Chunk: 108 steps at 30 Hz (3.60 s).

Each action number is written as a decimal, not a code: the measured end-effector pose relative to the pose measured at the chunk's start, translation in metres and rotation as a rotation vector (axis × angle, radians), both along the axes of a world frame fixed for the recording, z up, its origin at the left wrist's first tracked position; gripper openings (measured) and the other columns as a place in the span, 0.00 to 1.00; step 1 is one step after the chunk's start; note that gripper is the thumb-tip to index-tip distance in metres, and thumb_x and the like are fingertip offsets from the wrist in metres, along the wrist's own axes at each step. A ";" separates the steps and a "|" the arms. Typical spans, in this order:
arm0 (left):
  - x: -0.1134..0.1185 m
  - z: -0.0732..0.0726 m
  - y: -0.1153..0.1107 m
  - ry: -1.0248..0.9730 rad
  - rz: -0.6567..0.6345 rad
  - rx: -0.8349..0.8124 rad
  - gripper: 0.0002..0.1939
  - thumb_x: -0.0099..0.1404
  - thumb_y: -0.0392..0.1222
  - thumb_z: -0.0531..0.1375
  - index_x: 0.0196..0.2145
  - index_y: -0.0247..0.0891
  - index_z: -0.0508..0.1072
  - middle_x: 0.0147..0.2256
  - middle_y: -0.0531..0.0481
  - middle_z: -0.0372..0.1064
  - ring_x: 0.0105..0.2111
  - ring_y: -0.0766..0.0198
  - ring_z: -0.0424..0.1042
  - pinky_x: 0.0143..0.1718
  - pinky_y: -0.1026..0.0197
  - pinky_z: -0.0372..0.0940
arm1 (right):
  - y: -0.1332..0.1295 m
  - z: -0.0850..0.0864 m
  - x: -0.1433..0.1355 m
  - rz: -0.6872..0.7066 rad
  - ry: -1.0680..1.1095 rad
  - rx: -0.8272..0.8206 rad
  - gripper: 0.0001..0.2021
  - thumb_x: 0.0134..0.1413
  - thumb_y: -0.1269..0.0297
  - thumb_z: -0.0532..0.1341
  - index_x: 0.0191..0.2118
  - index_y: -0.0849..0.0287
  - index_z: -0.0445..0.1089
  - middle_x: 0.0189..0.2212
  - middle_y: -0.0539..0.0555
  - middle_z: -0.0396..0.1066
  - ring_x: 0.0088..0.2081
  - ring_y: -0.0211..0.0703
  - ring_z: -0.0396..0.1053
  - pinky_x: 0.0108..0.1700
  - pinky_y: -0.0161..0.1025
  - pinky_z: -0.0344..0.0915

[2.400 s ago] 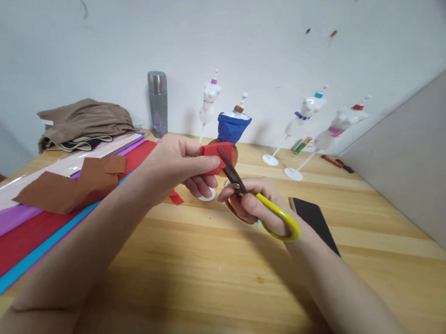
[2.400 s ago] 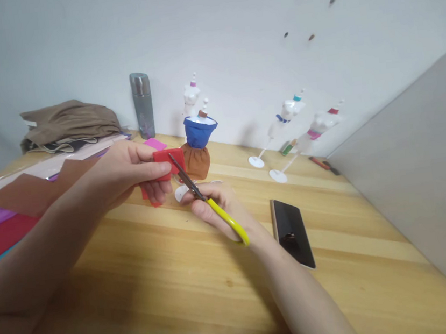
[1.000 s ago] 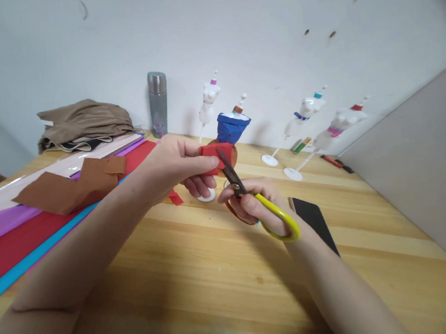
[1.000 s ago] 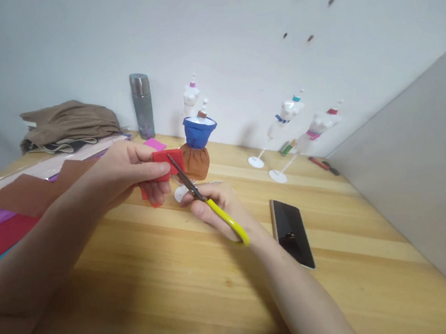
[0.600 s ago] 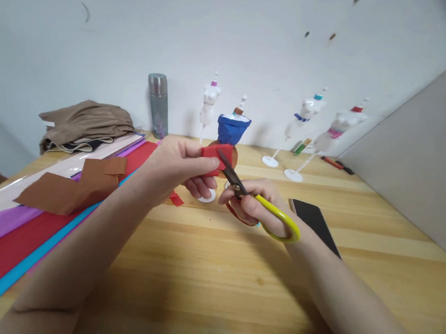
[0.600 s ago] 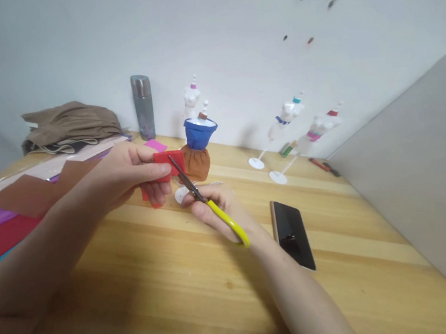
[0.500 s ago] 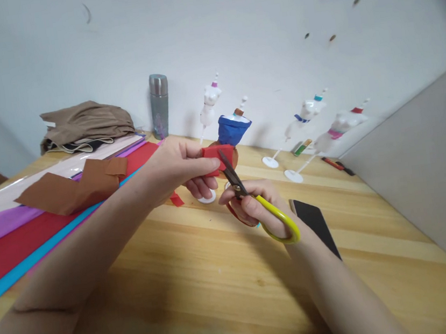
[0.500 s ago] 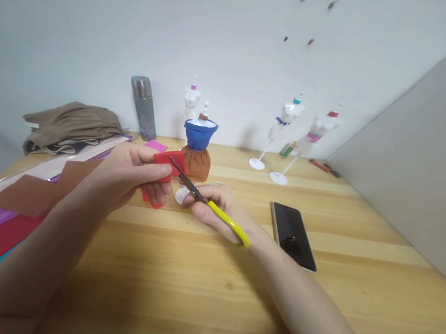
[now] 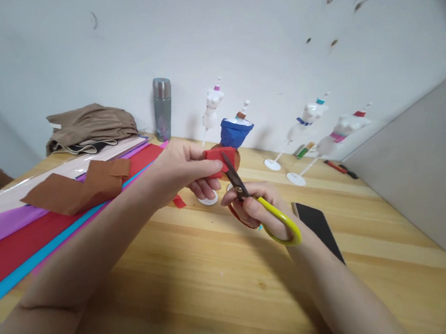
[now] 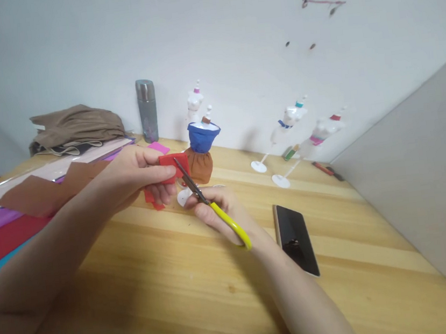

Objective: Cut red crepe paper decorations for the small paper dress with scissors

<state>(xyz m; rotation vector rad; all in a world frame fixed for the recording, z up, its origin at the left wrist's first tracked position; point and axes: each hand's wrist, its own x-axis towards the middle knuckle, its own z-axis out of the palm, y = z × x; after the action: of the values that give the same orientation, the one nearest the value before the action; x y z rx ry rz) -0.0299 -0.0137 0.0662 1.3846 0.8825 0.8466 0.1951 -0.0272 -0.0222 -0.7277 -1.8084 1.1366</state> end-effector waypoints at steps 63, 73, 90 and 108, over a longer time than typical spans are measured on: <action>0.004 0.005 -0.002 0.134 0.139 0.077 0.11 0.56 0.37 0.67 0.19 0.34 0.73 0.18 0.50 0.73 0.19 0.62 0.76 0.22 0.64 0.74 | -0.009 0.011 -0.005 -0.025 -0.019 -0.125 0.24 0.59 0.36 0.66 0.38 0.55 0.82 0.15 0.46 0.54 0.20 0.42 0.62 0.19 0.37 0.56; 0.004 0.003 -0.001 0.068 0.125 0.074 0.10 0.58 0.35 0.66 0.20 0.33 0.74 0.18 0.51 0.73 0.18 0.64 0.76 0.19 0.67 0.72 | -0.007 0.007 -0.005 -0.019 0.011 -0.102 0.23 0.60 0.37 0.66 0.39 0.55 0.81 0.15 0.45 0.55 0.21 0.41 0.63 0.22 0.37 0.59; 0.004 0.003 -0.002 0.069 0.119 0.072 0.09 0.56 0.36 0.66 0.21 0.34 0.74 0.19 0.50 0.73 0.19 0.63 0.76 0.21 0.66 0.73 | 0.000 -0.002 0.000 -0.019 -0.025 -0.070 0.24 0.59 0.36 0.65 0.39 0.54 0.81 0.16 0.47 0.56 0.23 0.44 0.66 0.22 0.38 0.61; 0.003 0.001 -0.002 0.022 0.102 0.056 0.08 0.56 0.35 0.66 0.20 0.33 0.75 0.20 0.50 0.75 0.17 0.68 0.73 0.19 0.70 0.69 | 0.001 -0.003 0.000 0.005 -0.037 -0.017 0.25 0.61 0.36 0.63 0.40 0.56 0.79 0.18 0.46 0.58 0.20 0.39 0.58 0.21 0.36 0.52</action>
<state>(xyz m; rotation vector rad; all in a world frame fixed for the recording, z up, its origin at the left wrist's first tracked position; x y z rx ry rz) -0.0266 -0.0158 0.0673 1.4089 0.9591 0.9416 0.1956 -0.0261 -0.0249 -0.7595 -1.8343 1.1504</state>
